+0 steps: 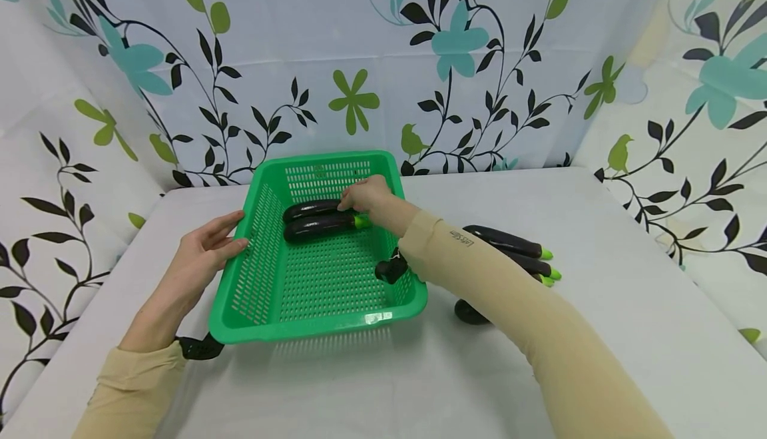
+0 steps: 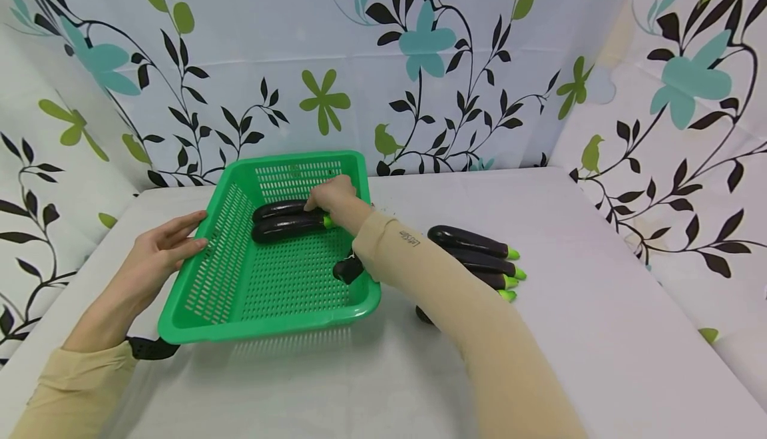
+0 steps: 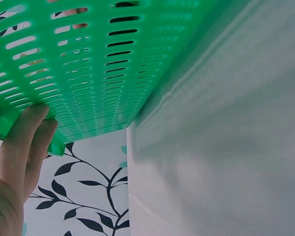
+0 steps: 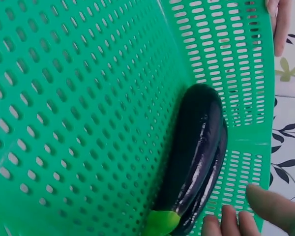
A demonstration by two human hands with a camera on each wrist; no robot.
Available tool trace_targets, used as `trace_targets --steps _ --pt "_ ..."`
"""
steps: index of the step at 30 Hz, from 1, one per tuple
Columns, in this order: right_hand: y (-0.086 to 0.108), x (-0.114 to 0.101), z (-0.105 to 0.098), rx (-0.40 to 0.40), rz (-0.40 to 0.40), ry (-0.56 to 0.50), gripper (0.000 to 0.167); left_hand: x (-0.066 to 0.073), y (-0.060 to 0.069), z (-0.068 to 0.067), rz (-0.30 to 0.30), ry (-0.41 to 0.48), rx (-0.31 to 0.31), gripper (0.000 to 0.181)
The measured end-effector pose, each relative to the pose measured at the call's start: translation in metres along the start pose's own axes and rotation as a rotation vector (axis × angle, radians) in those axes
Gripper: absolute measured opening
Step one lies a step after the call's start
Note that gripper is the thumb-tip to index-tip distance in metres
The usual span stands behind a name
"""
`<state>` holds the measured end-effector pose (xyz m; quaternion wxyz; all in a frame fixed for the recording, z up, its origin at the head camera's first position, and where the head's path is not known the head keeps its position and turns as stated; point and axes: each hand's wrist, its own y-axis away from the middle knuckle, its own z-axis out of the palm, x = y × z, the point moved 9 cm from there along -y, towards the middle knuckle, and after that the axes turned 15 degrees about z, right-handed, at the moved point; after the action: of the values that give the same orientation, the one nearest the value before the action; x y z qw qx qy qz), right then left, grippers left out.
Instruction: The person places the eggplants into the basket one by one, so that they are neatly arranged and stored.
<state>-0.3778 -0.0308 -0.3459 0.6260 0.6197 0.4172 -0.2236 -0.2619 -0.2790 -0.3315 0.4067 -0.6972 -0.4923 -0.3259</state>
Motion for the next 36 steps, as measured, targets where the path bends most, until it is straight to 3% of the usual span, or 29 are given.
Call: trace_targets --steps 6,11,17,21,27,36 --pt "0.007 -0.012 0.005 -0.077 0.022 -0.034 0.047 -0.003 0.001 -0.001 -0.004 -0.004 0.003 0.066" --pt "0.013 -0.023 -0.005 -0.074 0.028 -0.117 0.039 -0.003 0.002 -0.002 -0.002 0.01 0.006 0.066" --pt "0.029 -0.036 -0.018 -0.162 0.003 -0.198 0.041 -0.003 0.003 -0.003 0.0 0.003 0.008 0.066" --pt "0.039 -0.042 -0.035 -0.189 -0.03 -0.256 0.043 -0.004 0.003 -0.002 -0.005 0.005 0.006 0.066" --pt "0.055 -0.046 -0.066 -0.201 -0.097 -0.257 0.047 -0.004 0.003 0.0 -0.003 -0.008 0.005 0.066" --pt "0.07 -0.03 -0.109 -0.178 -0.143 -0.26 0.05 0.001 0.0 0.0 0.021 0.002 0.007 0.066"
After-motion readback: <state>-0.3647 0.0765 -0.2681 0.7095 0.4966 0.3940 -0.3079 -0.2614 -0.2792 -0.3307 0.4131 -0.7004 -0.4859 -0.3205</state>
